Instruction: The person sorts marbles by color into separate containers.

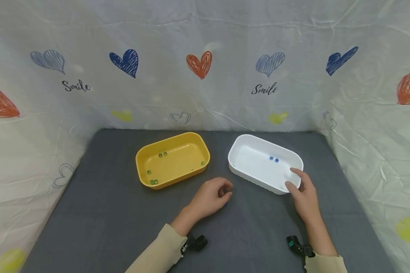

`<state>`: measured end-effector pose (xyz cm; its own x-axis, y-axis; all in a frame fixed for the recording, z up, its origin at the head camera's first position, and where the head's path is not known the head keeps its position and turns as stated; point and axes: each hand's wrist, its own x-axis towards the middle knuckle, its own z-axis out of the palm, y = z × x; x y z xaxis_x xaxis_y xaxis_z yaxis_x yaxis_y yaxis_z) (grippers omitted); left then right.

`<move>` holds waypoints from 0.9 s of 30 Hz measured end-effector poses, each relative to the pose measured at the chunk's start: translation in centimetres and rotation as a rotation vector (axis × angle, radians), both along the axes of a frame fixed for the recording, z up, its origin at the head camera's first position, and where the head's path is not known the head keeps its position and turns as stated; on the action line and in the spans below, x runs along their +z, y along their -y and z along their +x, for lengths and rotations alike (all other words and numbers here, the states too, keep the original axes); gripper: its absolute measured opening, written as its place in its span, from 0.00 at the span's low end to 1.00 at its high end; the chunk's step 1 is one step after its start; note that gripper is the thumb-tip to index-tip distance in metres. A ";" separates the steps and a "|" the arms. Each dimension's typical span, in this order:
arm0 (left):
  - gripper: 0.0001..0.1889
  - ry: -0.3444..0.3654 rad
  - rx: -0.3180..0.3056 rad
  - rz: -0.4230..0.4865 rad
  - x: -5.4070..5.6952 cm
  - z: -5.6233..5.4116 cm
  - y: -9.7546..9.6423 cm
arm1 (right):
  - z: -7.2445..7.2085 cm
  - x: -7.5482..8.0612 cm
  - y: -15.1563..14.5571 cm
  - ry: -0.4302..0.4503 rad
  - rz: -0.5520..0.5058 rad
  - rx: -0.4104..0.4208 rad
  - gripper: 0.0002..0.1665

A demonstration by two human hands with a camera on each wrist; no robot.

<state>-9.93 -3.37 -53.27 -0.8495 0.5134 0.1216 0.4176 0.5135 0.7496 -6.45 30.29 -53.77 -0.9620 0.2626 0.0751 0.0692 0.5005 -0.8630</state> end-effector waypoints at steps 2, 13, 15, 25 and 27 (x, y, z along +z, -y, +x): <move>0.10 0.011 -0.007 0.003 -0.1 0.2 0.1 | 0.0 0.1 0.0 0.008 0.004 -0.004 0.30; 0.11 0.006 -0.096 0.003 -0.6 1.0 0.9 | 0.0 0.5 0.2 0.031 0.000 -0.008 0.30; 0.11 0.002 -0.102 0.001 -0.6 1.0 0.9 | -0.1 0.6 0.2 0.032 0.005 -0.011 0.30; 0.11 0.003 -0.120 -0.014 -0.7 1.0 1.0 | 0.0 0.8 0.0 0.065 0.022 -0.016 0.31; 0.11 0.001 -0.125 -0.014 -0.8 1.0 1.0 | 0.0 0.8 0.0 0.066 0.020 -0.017 0.31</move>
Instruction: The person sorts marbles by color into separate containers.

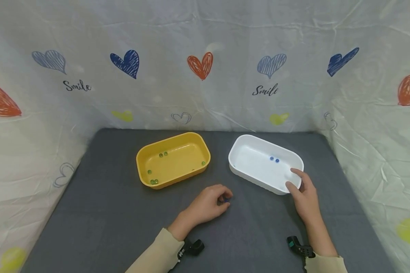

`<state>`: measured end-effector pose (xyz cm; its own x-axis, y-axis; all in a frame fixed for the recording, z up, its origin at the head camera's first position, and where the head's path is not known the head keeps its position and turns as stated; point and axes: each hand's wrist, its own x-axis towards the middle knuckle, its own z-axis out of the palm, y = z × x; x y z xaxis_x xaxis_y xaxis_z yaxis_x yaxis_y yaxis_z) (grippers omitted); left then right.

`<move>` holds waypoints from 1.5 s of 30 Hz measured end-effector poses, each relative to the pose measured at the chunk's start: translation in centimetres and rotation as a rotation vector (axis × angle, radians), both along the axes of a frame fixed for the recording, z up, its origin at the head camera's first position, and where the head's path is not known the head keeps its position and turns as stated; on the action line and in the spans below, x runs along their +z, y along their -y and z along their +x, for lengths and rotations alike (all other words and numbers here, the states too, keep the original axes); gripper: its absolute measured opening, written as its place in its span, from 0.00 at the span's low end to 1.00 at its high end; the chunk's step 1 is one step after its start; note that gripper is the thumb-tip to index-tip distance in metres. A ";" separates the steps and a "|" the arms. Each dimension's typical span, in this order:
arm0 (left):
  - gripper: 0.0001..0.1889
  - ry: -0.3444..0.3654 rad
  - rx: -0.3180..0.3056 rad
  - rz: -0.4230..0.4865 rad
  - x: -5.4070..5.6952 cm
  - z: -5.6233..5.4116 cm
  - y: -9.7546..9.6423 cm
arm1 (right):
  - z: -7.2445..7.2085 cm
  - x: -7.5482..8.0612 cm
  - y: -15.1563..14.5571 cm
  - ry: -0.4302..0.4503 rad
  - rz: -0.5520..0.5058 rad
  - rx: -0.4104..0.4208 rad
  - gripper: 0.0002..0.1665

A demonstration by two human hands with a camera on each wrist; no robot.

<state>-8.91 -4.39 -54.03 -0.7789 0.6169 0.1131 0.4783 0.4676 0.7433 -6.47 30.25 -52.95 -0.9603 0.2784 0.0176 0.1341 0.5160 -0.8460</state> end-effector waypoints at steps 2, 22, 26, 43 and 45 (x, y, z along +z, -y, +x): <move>0.11 -0.002 -0.003 0.001 0.0 0.1 0.0 | 0.0 0.0 0.0 -0.001 -0.005 -0.001 0.31; 0.11 -0.007 -0.012 -0.011 0.2 -0.2 -0.6 | 0.0 0.0 -0.3 -0.004 0.004 -0.003 0.31; 0.11 0.010 -0.013 -0.005 0.7 -0.4 -0.7 | 0.1 -0.1 -0.2 -0.008 0.000 -0.001 0.31; 0.12 -0.078 -0.032 0.094 5.6 -4.1 -3.5 | -0.1 -0.2 -0.2 -0.022 -0.008 0.011 0.30; 0.12 -0.080 -0.014 0.090 6.2 -4.6 -3.8 | -0.1 -0.2 -0.2 -0.022 -0.017 0.013 0.30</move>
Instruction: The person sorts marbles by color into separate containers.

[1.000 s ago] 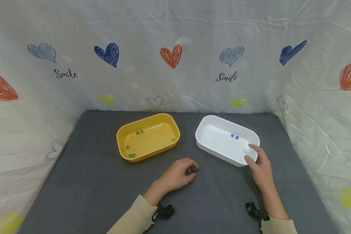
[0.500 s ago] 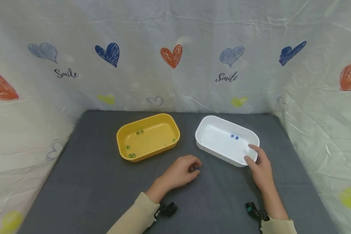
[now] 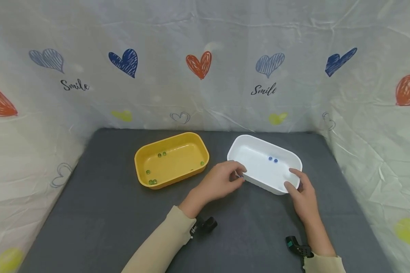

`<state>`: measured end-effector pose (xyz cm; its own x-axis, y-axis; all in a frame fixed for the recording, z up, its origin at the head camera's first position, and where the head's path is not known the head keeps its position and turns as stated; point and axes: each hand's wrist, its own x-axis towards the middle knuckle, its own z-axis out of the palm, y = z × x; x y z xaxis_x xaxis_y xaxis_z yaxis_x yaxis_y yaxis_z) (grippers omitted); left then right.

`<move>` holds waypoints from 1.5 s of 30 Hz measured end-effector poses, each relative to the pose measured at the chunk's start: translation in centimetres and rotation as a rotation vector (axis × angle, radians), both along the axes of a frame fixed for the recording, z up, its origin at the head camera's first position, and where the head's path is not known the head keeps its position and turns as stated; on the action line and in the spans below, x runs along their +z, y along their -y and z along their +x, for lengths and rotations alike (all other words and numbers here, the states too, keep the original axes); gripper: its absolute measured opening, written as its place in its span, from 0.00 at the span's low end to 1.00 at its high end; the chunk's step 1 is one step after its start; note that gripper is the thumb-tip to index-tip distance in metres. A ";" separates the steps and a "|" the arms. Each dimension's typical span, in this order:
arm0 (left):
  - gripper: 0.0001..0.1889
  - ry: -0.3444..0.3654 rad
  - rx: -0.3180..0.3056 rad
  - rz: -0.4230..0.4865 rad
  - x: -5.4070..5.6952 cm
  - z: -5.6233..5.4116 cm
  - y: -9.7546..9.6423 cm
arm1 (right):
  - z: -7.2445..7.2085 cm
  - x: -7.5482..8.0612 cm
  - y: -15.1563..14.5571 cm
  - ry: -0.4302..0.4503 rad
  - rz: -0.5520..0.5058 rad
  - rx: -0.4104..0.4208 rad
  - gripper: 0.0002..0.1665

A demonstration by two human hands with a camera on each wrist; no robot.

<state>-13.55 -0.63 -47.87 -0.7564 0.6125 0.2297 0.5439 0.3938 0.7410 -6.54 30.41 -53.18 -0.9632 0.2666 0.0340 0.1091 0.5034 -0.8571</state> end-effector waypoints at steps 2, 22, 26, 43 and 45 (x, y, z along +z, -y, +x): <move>0.12 0.004 0.019 -0.001 0.3 -0.6 -0.2 | 0.0 0.0 0.0 0.000 -0.003 0.002 0.30; 0.12 0.062 0.129 -0.014 -0.9 -3.1 -1.3 | 0.1 -0.2 -0.2 -0.036 -0.015 0.015 0.29; 0.12 0.063 0.129 -0.020 -1.1 -3.2 -1.4 | 0.0 -0.3 -0.2 -0.033 -0.015 0.016 0.29; 0.13 0.053 0.157 -0.018 -1.1 -2.7 -0.7 | -0.1 -0.4 0.0 -0.076 -0.025 0.029 0.30; 0.12 0.052 0.160 -0.017 -1.2 -2.6 -0.5 | 0.0 -0.6 -0.1 -0.077 -0.025 0.025 0.30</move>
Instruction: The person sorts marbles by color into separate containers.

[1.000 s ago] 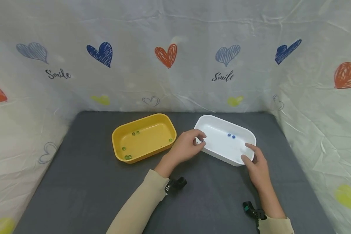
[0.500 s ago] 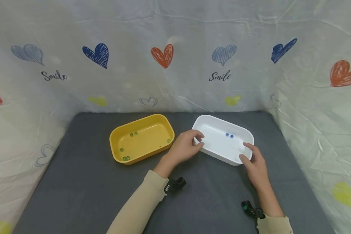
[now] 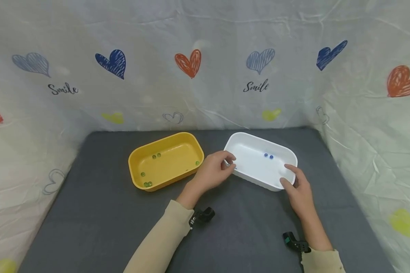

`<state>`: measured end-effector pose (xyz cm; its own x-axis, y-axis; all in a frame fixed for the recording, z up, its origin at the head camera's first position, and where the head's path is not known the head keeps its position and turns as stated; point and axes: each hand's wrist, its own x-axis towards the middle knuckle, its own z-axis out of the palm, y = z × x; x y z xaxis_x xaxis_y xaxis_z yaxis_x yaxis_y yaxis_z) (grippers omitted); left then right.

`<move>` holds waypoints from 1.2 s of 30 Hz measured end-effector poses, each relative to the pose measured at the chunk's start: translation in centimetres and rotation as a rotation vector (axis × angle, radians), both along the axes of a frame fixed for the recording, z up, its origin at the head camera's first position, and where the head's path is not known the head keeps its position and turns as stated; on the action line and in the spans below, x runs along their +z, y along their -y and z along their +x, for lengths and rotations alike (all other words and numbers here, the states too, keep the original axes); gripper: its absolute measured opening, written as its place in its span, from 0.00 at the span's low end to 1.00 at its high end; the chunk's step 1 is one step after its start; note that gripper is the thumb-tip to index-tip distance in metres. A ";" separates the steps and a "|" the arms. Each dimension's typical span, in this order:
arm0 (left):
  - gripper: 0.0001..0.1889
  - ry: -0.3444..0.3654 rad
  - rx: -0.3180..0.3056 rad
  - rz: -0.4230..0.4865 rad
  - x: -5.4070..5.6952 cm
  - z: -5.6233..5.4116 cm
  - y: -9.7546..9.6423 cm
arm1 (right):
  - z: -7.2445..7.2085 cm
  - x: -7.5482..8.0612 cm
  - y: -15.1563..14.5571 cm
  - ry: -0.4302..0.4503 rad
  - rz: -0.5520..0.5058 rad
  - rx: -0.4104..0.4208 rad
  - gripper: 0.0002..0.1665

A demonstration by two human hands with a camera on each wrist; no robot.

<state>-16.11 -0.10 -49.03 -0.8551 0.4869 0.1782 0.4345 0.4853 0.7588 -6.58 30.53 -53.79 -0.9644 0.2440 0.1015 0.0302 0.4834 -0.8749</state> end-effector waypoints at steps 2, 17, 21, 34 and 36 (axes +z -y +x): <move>0.12 0.000 0.004 0.003 0.0 0.1 0.2 | 0.0 -0.1 -0.1 0.002 -0.001 -0.001 0.30; 0.11 -0.025 0.002 0.043 -1.1 1.9 1.9 | -0.2 -0.3 -0.5 0.001 0.000 -0.010 0.29; 0.11 -0.004 0.002 0.050 -1.7 2.4 2.2 | -0.3 -0.4 -0.7 -0.006 -0.001 -0.004 0.29; 0.11 0.009 -0.016 0.088 -3.2 3.5 2.6 | -0.4 -0.2 -1.5 -0.004 -0.008 -0.002 0.35; 0.11 0.017 -0.014 0.095 -3.3 3.7 2.8 | -0.4 -0.2 -1.7 -0.009 -0.014 -0.003 0.38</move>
